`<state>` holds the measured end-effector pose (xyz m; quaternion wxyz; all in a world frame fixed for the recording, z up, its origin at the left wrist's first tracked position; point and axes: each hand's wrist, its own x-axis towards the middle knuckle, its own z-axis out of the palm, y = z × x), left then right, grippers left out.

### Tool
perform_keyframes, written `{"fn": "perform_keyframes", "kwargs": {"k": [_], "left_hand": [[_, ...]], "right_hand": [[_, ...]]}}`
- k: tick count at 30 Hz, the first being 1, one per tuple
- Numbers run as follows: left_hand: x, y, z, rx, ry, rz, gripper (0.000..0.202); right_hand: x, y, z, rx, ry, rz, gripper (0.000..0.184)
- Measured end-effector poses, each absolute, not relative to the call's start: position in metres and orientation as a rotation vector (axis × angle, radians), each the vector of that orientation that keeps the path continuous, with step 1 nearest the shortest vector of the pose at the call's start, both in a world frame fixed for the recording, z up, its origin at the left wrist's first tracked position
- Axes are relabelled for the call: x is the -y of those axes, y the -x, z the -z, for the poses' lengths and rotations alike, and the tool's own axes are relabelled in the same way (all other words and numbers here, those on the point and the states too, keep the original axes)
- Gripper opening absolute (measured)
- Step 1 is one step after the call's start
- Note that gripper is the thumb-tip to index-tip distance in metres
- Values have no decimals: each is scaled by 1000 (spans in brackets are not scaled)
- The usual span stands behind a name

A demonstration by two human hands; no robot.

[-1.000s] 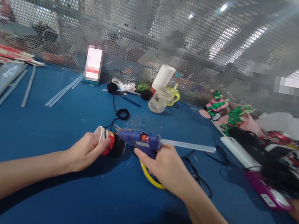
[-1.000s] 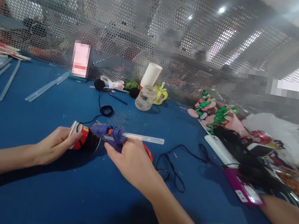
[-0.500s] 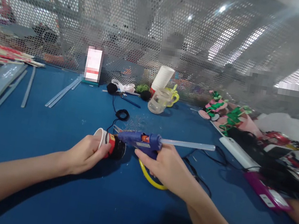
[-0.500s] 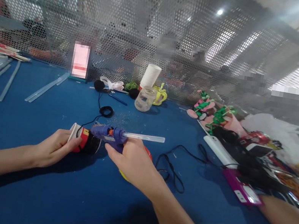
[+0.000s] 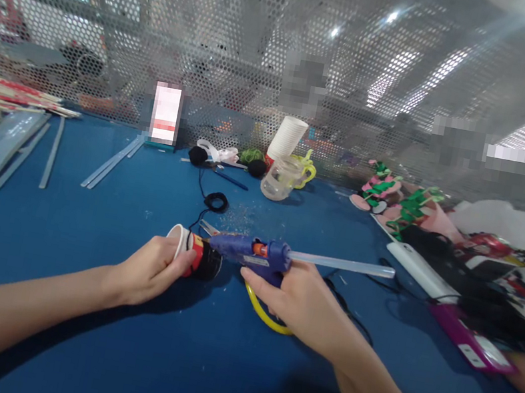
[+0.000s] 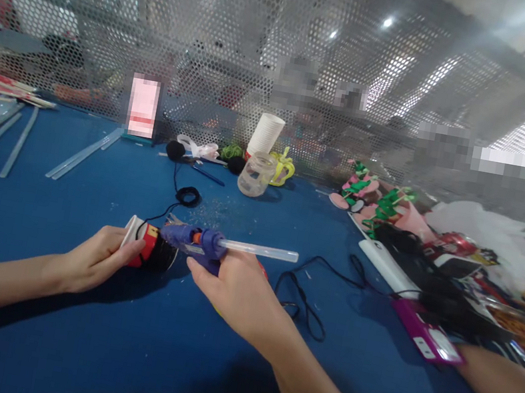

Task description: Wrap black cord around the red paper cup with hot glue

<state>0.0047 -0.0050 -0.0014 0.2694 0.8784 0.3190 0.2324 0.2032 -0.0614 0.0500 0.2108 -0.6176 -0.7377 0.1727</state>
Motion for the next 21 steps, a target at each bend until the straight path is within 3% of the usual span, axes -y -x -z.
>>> {"fn": "perform_keyframes", "kwargs": {"k": [21], "left_hand": [[4,-8,-1,-1006,-2143,-693,35]], "right_hand": [[67,-204,-52,2088,1748,-429,21]]}}
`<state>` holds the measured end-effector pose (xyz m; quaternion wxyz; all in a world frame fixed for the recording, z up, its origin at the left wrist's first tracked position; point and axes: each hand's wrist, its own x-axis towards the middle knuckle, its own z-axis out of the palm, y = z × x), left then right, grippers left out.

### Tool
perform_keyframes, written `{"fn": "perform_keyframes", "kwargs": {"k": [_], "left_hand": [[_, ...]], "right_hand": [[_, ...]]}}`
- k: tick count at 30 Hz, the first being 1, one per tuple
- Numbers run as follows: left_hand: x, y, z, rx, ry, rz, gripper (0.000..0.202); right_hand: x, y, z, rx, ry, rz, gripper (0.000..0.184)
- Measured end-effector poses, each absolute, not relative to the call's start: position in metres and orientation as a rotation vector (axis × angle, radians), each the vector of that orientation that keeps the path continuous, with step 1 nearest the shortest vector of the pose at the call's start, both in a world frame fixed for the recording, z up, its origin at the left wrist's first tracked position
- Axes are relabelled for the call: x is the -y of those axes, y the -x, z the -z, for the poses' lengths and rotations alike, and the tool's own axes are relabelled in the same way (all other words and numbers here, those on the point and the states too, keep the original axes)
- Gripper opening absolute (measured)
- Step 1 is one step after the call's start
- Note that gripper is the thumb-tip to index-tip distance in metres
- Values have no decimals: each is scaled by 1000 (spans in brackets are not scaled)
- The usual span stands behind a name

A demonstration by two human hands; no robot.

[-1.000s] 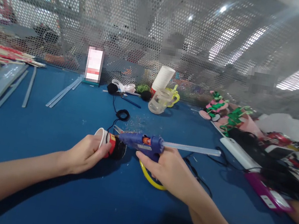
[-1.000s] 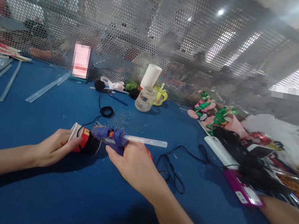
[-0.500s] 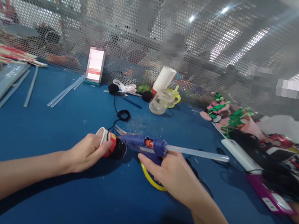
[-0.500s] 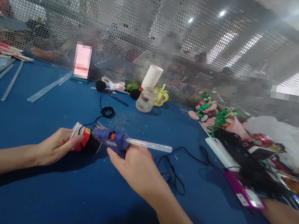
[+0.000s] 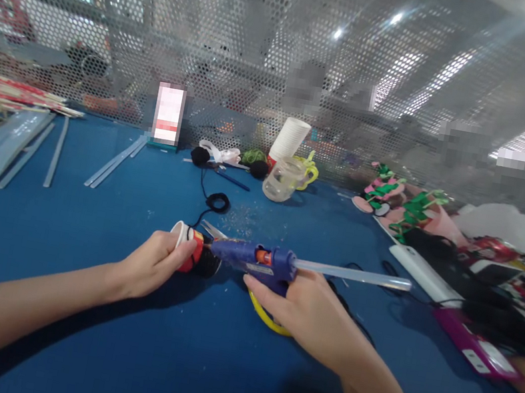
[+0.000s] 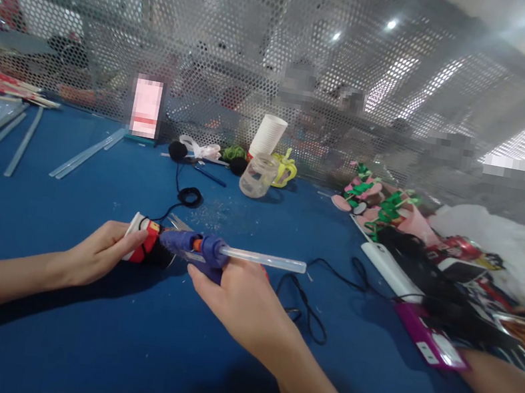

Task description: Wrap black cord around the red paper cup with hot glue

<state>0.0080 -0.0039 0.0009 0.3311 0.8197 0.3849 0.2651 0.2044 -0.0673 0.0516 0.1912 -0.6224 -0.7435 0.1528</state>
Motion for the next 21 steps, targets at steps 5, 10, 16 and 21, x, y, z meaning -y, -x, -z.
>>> {"fn": "perform_keyframes", "kwargs": {"k": [5,10,16,21], "left_hand": [[3,-10,-1,-1061,-2062,-706,36],[1,-10,0,-1108,-1979,-666,37],[-1,-10,1,-1134,-1873,-667,39],[-1,-11,1,-1127,-1857,-669,39]], "right_hand": [[69,-205,-49,2104,1724,-383,22],[71,-204,-49,2111,1695,-427,19],[71,-203,-51,2125,1648,-491,14],[71,-203,-51,2132,1601,-494,13]]}}
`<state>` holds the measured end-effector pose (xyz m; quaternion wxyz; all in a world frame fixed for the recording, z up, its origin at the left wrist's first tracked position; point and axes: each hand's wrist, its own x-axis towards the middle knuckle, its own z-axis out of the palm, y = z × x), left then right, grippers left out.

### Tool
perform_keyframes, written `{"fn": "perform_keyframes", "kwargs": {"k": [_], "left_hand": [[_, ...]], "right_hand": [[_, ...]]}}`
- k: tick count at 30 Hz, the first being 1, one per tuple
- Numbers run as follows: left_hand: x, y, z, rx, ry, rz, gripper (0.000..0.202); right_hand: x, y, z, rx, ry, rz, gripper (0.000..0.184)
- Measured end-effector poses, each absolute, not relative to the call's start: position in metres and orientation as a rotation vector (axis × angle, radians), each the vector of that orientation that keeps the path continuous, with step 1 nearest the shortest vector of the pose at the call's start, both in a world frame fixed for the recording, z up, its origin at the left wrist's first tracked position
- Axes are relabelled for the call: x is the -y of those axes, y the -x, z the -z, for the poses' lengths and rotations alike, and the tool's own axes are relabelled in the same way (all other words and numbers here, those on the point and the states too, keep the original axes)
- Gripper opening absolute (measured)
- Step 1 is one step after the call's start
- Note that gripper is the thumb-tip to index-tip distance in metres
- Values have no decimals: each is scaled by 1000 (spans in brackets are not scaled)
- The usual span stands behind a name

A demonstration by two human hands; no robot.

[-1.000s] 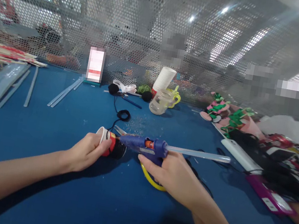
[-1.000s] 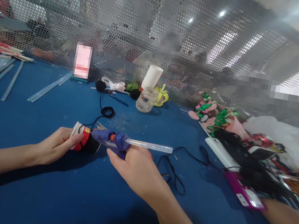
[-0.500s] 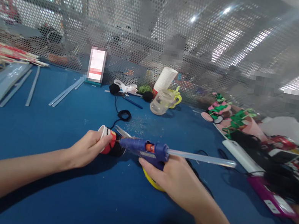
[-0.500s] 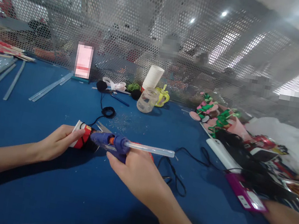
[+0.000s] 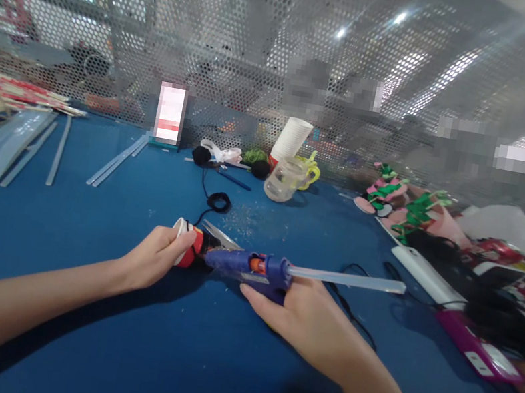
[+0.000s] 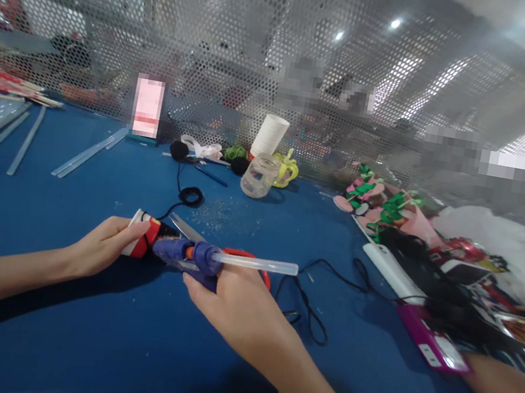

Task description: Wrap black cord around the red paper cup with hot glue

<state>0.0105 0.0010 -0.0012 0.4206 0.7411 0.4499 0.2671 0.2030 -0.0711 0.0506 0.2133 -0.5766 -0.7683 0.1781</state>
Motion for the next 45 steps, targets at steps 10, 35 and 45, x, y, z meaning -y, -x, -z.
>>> {"fn": "perform_keyframes", "kwargs": {"k": [10,35,45], "left_hand": [[0,-10,2,-1135,-1939,-676,38],[6,-7,2,-823,-2442,-708,33],[3,-4,6,-946,-2280,-759,34]], "right_hand": [[68,-203,-51,2087,1676,-462,18],[52,-204,-44,1870,1707,-735,26],[25,-223,-31,1373,1471,-1135,21]]}}
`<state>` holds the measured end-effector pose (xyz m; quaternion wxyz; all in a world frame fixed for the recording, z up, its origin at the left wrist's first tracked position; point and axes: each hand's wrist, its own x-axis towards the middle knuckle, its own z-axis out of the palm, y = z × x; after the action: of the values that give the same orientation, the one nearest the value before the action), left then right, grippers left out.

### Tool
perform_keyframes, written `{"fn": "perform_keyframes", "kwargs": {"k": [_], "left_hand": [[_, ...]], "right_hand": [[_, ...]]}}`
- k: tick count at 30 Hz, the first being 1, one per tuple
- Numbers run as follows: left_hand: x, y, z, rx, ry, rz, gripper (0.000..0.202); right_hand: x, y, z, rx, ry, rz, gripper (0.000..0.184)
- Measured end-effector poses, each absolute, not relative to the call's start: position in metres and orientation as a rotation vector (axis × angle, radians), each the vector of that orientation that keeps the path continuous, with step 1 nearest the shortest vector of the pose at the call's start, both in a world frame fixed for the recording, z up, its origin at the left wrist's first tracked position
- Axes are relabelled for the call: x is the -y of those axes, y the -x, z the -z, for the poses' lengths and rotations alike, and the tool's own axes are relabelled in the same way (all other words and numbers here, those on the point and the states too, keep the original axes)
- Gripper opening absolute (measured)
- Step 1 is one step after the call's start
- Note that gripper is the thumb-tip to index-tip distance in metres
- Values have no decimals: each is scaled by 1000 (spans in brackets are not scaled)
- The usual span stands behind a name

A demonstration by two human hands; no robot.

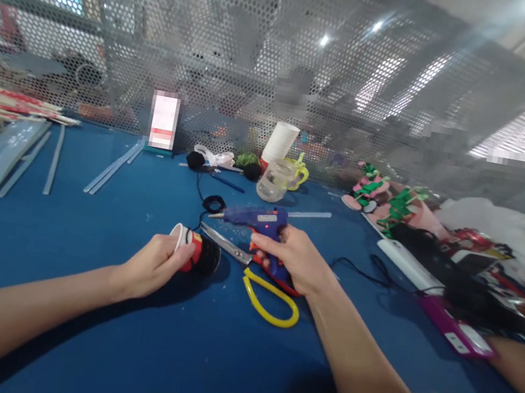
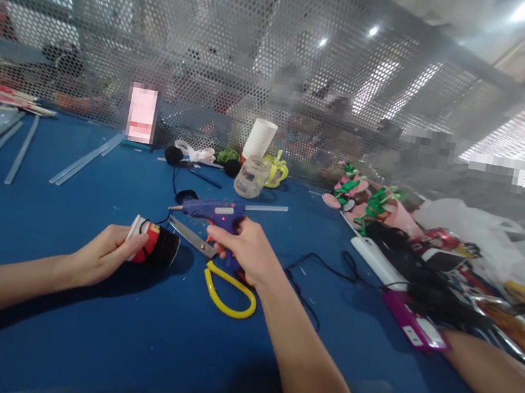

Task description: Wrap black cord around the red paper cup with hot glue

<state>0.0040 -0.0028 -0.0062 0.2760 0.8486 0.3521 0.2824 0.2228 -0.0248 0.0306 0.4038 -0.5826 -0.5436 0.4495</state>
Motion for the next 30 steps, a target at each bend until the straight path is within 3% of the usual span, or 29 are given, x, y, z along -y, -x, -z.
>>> {"fn": "perform_keyframes", "kwargs": {"k": [11,18,25,30], "left_hand": [[3,-1,8,-913,-2335,-804,34],[6,0,3,-782,-2532,-820,33],[10,-2,-2,-635,-2637,-825,29],[12,-1,-4,-646,-2609,-787,28]], "right_hand": [[-33,-249,-3,1345,1971,-760,34],[-31,-237,-17,1538,2061,-431,21],[-8,-168,-36,1964,1695,-819,44],[-3,-150,-32,1820,1304,-1079,29]]}}
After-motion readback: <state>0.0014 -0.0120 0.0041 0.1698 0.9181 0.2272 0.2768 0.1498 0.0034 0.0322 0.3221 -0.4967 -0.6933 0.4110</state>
